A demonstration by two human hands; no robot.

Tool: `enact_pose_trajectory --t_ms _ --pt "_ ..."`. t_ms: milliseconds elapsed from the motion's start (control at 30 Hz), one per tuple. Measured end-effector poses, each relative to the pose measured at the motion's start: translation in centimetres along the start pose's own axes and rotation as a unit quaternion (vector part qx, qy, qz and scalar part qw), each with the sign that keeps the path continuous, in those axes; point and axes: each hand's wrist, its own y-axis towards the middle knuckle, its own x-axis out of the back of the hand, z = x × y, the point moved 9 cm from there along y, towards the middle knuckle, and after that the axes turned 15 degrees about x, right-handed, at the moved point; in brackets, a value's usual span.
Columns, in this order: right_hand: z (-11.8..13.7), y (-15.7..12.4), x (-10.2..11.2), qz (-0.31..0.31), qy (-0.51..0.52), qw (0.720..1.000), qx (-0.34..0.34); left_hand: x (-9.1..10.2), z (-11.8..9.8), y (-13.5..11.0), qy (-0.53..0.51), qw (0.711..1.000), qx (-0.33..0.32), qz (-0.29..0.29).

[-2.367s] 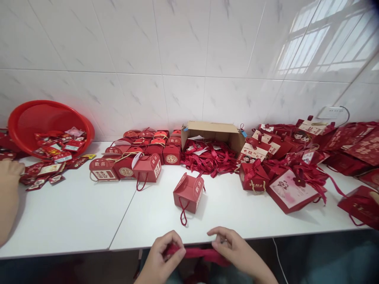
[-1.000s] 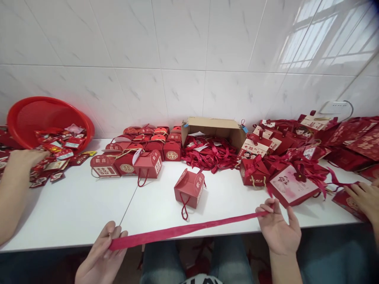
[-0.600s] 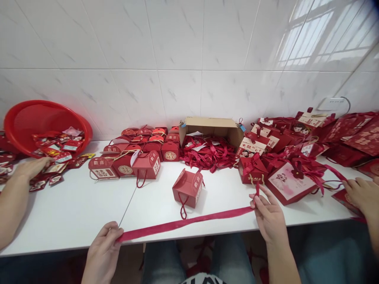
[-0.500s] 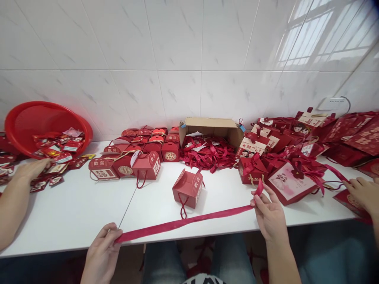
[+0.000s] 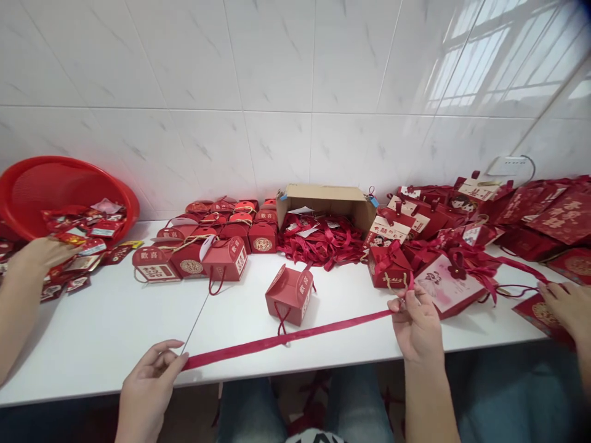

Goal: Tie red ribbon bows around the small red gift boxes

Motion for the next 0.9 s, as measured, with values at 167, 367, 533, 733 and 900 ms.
enact_pose_trajectory --t_ms 167,367,533,733,900 --pt "2.5 1.3 0.4 0.000 0.005 0.999 0.045 -1.0 -2.2 -0.4 -0.005 0.999 -0.027 0.025" --pt "2.7 1.8 1.8 -0.026 0.039 0.999 0.015 -2.1 -3.0 0.0 0.024 0.995 -0.024 0.089" --pt "2.9 2.4 1.7 -0.025 0.059 0.998 0.012 -6.8 -2.5 -1.6 0.186 0.963 -0.066 0.185" --pt "3.9 2.5 -0.1 0.043 -0.017 0.998 0.050 -12.1 -5.3 -5.3 0.173 0.938 -0.237 0.186" --pt "2.3 0.1 -3.1 0.070 -0.062 0.995 0.044 -16.0 -6.6 -5.8 0.078 0.944 -0.287 0.144"
